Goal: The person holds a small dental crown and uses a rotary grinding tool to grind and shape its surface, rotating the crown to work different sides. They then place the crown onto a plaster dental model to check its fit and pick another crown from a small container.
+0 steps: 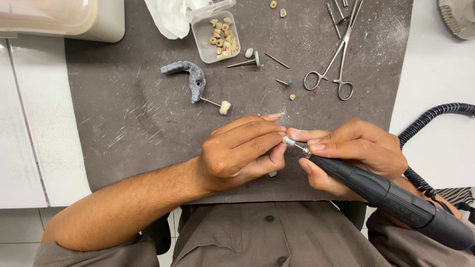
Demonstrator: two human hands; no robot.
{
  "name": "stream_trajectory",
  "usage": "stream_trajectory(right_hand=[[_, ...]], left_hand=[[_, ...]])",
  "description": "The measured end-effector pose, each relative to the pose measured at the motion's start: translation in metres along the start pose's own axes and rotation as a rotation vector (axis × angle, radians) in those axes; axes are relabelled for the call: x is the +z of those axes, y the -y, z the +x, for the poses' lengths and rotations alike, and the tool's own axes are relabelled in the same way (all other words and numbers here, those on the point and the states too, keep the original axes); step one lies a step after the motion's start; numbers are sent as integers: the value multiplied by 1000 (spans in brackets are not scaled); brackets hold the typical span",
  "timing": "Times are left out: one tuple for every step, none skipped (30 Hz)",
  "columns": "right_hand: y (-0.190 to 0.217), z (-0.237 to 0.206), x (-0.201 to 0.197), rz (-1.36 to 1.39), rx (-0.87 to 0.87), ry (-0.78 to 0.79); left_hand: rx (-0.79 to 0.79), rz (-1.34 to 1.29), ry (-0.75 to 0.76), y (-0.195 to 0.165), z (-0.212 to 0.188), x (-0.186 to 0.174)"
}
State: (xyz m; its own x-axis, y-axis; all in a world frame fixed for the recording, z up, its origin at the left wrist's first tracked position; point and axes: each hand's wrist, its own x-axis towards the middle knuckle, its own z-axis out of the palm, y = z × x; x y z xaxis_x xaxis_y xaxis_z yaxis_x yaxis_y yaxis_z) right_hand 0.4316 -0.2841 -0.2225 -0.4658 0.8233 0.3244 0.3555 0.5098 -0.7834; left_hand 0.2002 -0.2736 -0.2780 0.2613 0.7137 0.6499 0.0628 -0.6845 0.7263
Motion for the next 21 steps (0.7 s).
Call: stream_trajectory(right_hand=[[0, 0, 0, -7, -1, 4], [0, 1, -1, -13, -2, 7], [1, 1, -1, -19, -1, 10], [1, 1, -2, -13, 5, 12], [2, 1, -2, -7, 10, 13], [2, 0, -2, -2, 14, 16], [1, 0, -2, 4, 14, 11], [1, 0, -2, 10, 16, 6], [1, 0, -2, 15, 17, 1], [0, 0, -2, 20, 29, -3], [0, 0, -2, 24, 40, -7], [-1, 0, -2, 29, 51, -11], [-1, 0, -2, 12, 36, -5], [-1, -1, -2, -4, 21, 1], [-2, -1, -1, -21, 5, 7], [-2, -1, -1, -25, 4, 5], [-1, -1, -1, -29, 4, 3], [-1, -1, -1, -32, 6, 2], [0, -1, -1, -19, 24, 0], [0, -1, -1, -7, 39, -2], [1, -1, -1, 6, 53, -4]], left_hand=[[2, 3, 2, 0, 0, 0], [5, 7, 4, 0, 0, 0], [5, 9, 6, 0, 0, -1], [7, 11, 3, 0, 0, -1], [9, 14, 0, 0, 0, -1], [12, 17, -4, 0, 0, -1], [14, 21, -5, 0, 0, -1], [16, 23, -7, 0, 0, -1], [18, 26, -8, 0, 0, -1], [19, 26, -8, 0, 0, -1], [20, 27, -8, 0, 0, 0], [21, 28, -7, 0, 0, 0], [19, 28, -4, 0, 0, 0], [18, 29, -1, 0, 0, 0], [16, 30, 2, 0, 0, 0], [15, 30, 2, 0, 0, 0], [14, 30, 1, 0, 0, 0], [11, 29, 1, 0, 0, 0], [12, 29, -1, 0, 0, 0], [14, 30, -4, 0, 0, 0], [17, 32, -8, 0, 0, 0]])
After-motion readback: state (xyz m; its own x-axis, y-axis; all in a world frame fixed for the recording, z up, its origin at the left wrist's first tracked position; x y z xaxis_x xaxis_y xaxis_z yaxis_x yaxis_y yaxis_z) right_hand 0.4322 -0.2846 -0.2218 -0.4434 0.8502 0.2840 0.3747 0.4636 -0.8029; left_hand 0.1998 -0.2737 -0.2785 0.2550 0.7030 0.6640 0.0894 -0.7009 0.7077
